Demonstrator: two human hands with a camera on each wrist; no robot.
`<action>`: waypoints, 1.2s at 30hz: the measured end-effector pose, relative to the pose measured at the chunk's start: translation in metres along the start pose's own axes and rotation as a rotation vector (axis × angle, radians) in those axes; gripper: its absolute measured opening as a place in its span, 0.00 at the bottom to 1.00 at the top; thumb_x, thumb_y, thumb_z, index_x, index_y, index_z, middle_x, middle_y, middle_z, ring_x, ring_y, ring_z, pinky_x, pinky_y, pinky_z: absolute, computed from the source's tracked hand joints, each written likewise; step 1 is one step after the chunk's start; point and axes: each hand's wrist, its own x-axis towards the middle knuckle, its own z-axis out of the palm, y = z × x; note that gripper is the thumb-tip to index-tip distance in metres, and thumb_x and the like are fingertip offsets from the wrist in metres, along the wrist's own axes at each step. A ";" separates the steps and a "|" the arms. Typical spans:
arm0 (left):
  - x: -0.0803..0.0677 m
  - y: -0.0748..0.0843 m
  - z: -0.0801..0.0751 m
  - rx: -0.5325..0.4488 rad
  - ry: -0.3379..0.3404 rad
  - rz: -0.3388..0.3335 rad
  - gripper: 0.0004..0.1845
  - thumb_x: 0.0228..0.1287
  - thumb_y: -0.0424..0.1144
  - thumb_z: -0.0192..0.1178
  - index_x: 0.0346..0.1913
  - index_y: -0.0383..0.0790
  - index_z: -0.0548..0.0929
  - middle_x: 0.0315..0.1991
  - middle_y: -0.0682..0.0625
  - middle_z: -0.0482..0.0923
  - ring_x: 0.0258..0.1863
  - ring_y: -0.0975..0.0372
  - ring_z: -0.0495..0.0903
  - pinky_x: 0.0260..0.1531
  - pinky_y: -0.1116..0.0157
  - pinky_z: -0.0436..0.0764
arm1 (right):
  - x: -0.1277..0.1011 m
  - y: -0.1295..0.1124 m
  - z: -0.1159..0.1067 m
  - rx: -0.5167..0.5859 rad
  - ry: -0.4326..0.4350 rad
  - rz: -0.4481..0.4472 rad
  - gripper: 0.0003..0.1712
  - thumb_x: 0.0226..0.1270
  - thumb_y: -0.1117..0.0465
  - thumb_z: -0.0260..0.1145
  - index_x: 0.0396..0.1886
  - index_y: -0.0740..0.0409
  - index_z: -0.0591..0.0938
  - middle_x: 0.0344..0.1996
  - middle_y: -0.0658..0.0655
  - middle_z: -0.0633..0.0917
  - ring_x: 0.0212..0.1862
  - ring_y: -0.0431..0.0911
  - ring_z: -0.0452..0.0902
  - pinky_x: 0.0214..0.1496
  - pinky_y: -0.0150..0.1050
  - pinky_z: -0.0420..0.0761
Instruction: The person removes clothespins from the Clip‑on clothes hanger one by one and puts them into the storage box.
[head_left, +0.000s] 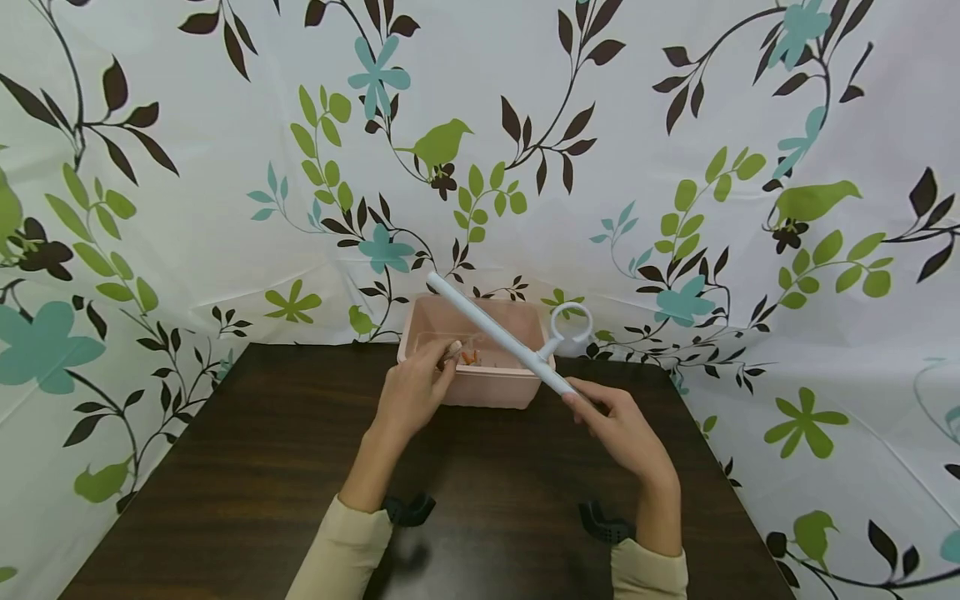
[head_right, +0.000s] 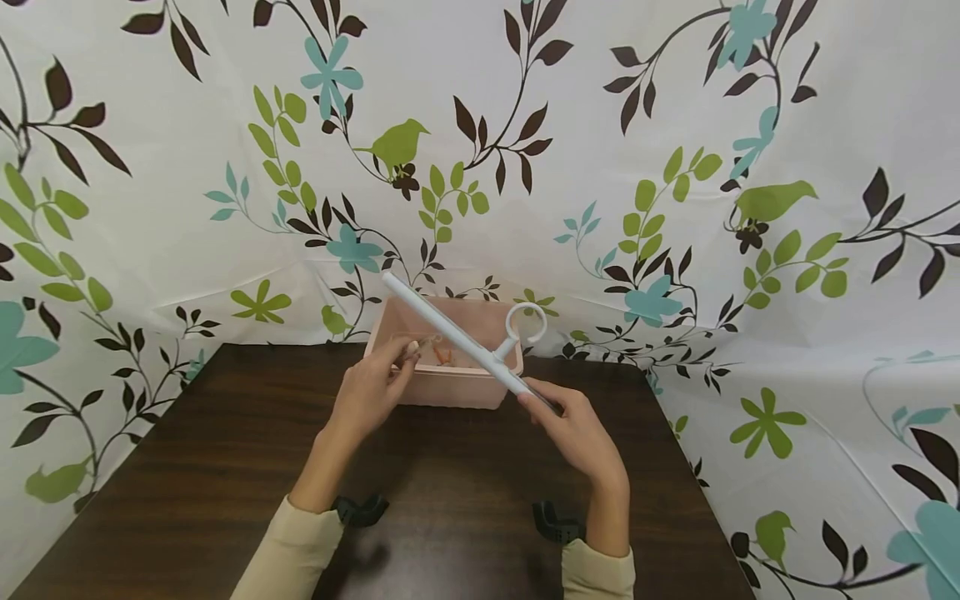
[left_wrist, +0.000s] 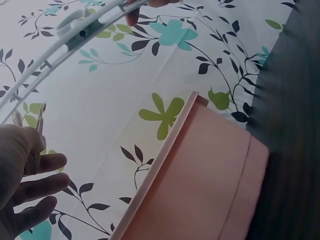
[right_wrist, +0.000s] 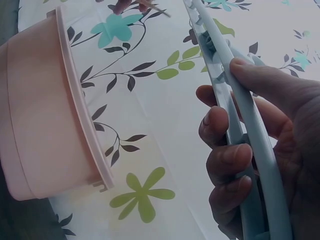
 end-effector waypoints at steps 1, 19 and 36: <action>0.003 -0.001 0.001 -0.001 -0.019 -0.006 0.16 0.80 0.36 0.63 0.65 0.45 0.83 0.55 0.47 0.88 0.32 0.58 0.82 0.24 0.56 0.80 | 0.000 0.000 0.000 -0.001 0.004 -0.002 0.20 0.83 0.49 0.65 0.67 0.47 0.86 0.31 0.58 0.84 0.26 0.43 0.74 0.30 0.40 0.80; 0.062 -0.006 0.017 0.028 -0.169 -0.084 0.15 0.88 0.44 0.51 0.59 0.38 0.81 0.45 0.42 0.80 0.39 0.51 0.79 0.36 0.53 0.79 | -0.002 -0.001 -0.001 -0.012 0.022 0.018 0.21 0.83 0.47 0.66 0.68 0.46 0.85 0.32 0.56 0.85 0.28 0.44 0.77 0.32 0.39 0.82; 0.075 -0.027 0.041 0.053 -0.113 -0.072 0.14 0.73 0.44 0.73 0.57 0.46 0.91 0.44 0.47 0.94 0.15 0.60 0.71 0.16 0.64 0.62 | -0.001 0.000 -0.006 -0.005 0.025 0.005 0.21 0.83 0.48 0.65 0.68 0.46 0.85 0.33 0.57 0.85 0.31 0.45 0.78 0.33 0.41 0.82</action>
